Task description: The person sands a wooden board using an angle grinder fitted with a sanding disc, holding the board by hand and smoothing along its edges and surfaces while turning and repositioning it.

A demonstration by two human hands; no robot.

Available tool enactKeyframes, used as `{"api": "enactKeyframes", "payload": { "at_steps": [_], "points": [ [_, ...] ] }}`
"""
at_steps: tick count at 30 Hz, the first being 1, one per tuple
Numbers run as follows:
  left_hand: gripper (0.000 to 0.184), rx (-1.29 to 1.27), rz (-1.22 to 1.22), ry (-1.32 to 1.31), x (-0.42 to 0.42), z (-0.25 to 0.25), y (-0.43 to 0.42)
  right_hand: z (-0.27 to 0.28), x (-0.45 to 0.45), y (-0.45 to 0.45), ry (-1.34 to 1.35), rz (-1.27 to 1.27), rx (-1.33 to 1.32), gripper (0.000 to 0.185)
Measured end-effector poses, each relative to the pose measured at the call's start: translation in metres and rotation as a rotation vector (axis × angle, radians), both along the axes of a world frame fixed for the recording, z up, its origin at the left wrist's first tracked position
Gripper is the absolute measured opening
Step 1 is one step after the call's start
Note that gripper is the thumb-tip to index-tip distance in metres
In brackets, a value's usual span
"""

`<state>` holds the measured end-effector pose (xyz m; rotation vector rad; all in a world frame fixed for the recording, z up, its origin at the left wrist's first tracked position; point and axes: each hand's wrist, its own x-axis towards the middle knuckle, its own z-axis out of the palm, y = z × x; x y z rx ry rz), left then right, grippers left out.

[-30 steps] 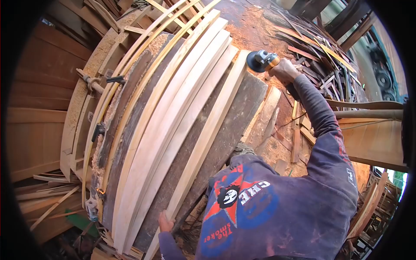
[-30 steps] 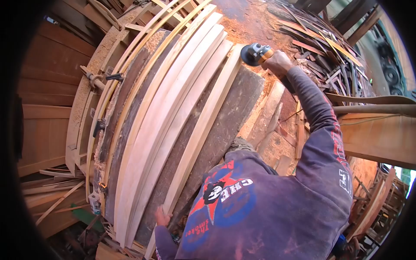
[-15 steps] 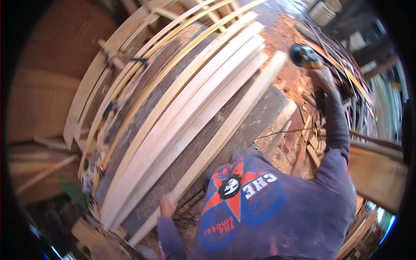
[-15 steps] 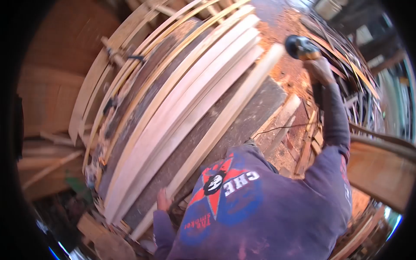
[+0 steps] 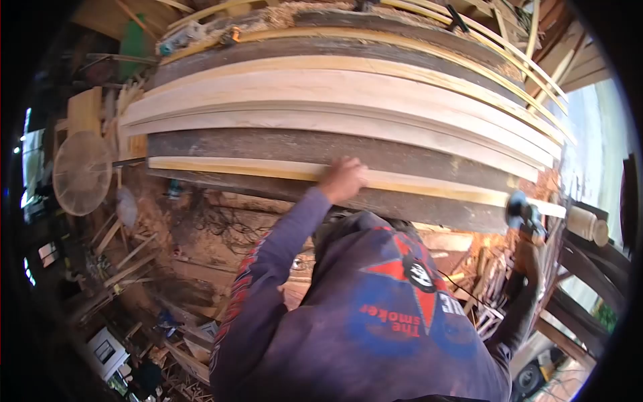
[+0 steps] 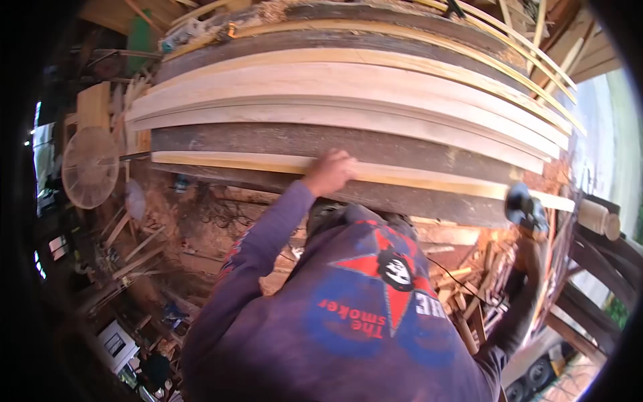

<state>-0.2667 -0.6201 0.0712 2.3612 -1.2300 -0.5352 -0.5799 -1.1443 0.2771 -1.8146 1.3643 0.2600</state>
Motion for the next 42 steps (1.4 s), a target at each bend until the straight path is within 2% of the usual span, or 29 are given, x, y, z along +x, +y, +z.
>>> {"api": "enactKeyframes", "payload": {
  "at_steps": [1,2,3,4,5,6,7,9,10,14,16,17,19,20,22,25,26,28,29,30,31,32,33,34,35,36,37,39,42],
  "points": [
    [0.039,-0.12,0.185,0.052,-0.004,0.004,0.018,0.011,0.026,0.025,0.061,0.017,0.069,0.018],
    [0.04,-0.207,0.301,-0.032,-0.008,0.02,0.037,-0.01,0.03,0.024,-0.033,0.116,0.016,0.018],
    [0.041,-0.267,0.401,-0.104,-0.007,0.024,0.06,0.005,0.063,0.049,0.079,0.085,0.107,0.018],
    [0.037,-0.382,0.542,-0.127,-0.006,0.019,0.087,0.0,0.079,0.058,0.076,0.159,0.125,0.02],
    [0.033,-0.367,0.651,-0.215,-0.005,0.032,0.117,-0.006,0.091,0.068,0.071,0.238,0.148,0.022],
    [0.031,-0.361,0.777,-0.311,-0.007,0.019,0.154,-0.004,0.107,0.086,0.075,0.323,0.101,0.024],
    [0.03,-0.342,0.977,-0.291,-0.014,0.025,0.185,-0.003,0.123,0.102,0.073,0.415,0.056,0.027],
    [0.031,-0.272,1.438,-0.077,-0.023,0.032,0.244,-0.021,0.139,0.117,0.136,0.443,0.135,0.027],
    [0.029,-0.429,1.524,-0.117,-0.03,0.002,0.289,-0.022,0.154,0.137,0.145,0.446,0.173,0.026],
    [0.029,-0.49,1.783,-0.083,-0.076,-0.088,0.436,-0.031,0.225,0.249,0.16,0.504,0.25,0.018],
    [0.034,-0.194,1.815,-0.088,-0.109,-0.138,0.501,-0.039,0.265,0.313,0.146,0.583,0.258,0.017],
    [0.034,-0.199,1.854,-0.087,-0.126,-0.149,0.529,-0.053,0.279,0.333,0.155,0.591,0.309,0.018],
    [0.041,0.237,1.849,0.236,-0.165,-0.165,0.569,-0.056,0.319,0.403,0.175,0.657,0.303,0.021],
    [0.041,0.233,1.911,0.251,-0.185,-0.172,0.586,-0.066,0.339,0.431,0.117,0.788,0.321,0.025],
    [0.045,0.125,2.027,0.38,-0.228,-0.176,0.616,-0.057,0.388,0.511,0.168,0.869,0.415,0.026],
    [0.043,0.039,2.106,0.348,-0.284,-0.171,0.628,-0.085,0.447,0.603,0.182,1.05,0.499,0.026],
    [0.042,0.078,2.163,0.428,-0.301,-0.171,0.627,-0.098,0.469,0.633,0.171,1.181,0.477,0.024],
    [0.041,-0.018,2.209,0.51,-0.351,-0.193,0.619,-0.114,0.512,0.702,-0.157,1.594,0.541,0.014],
    [0.041,-0.105,2.205,0.591,-0.371,-0.2,0.613,-0.126,0.538,0.736,-0.153,1.689,0.598,0.013],
    [0.04,-0.086,2.292,0.658,-0.378,-0.188,0.598,-0.137,0.561,0.772,-0.143,1.838,0.597,0.015],
    [0.039,-0.069,2.376,0.724,-0.379,-0.173,0.577,-0.142,0.579,0.816,-0.139,1.845,0.532,0.017],
    [0.04,-0.009,2.378,0.752,-0.381,-0.163,0.555,-0.134,0.593,0.862,-0.056,1.736,0.588,0.017],
    [0.04,0.055,2.376,0.774,-0.391,-0.153,0.54,-0.152,0.612,0.892,-0.258,1.902,0.57,0.019],
    [0.039,-0.021,2.352,0.87,-0.418,-0.169,0.523,-0.154,0.624,0.932,-0.161,1.761,0.603,0.021],
    [0.039,-0.095,2.319,0.963,-0.441,-0.185,0.508,-0.153,0.635,0.967,-0.18,1.721,0.583,0.025],
    [0.039,-0.174,2.407,1.017,-0.449,-0.183,0.49,-0.156,0.65,0.994,-0.138,1.722,0.497,0.031],
    [0.038,-0.257,2.488,1.073,-0.453,-0.181,0.469,-0.14,0.653,1.018,0.021,1.518,0.611,0.036],
    [0.038,-0.372,2.613,0.99,-0.466,-0.185,0.436,-0.125,0.66,1.041,0.049,1.495,0.578,0.039],
    [0.04,-0.491,2.673,1.136,-0.456,-0.162,0.413,-0.117,0.66,1.028,0.103,1.504,0.646,0.04]
  ]
}}
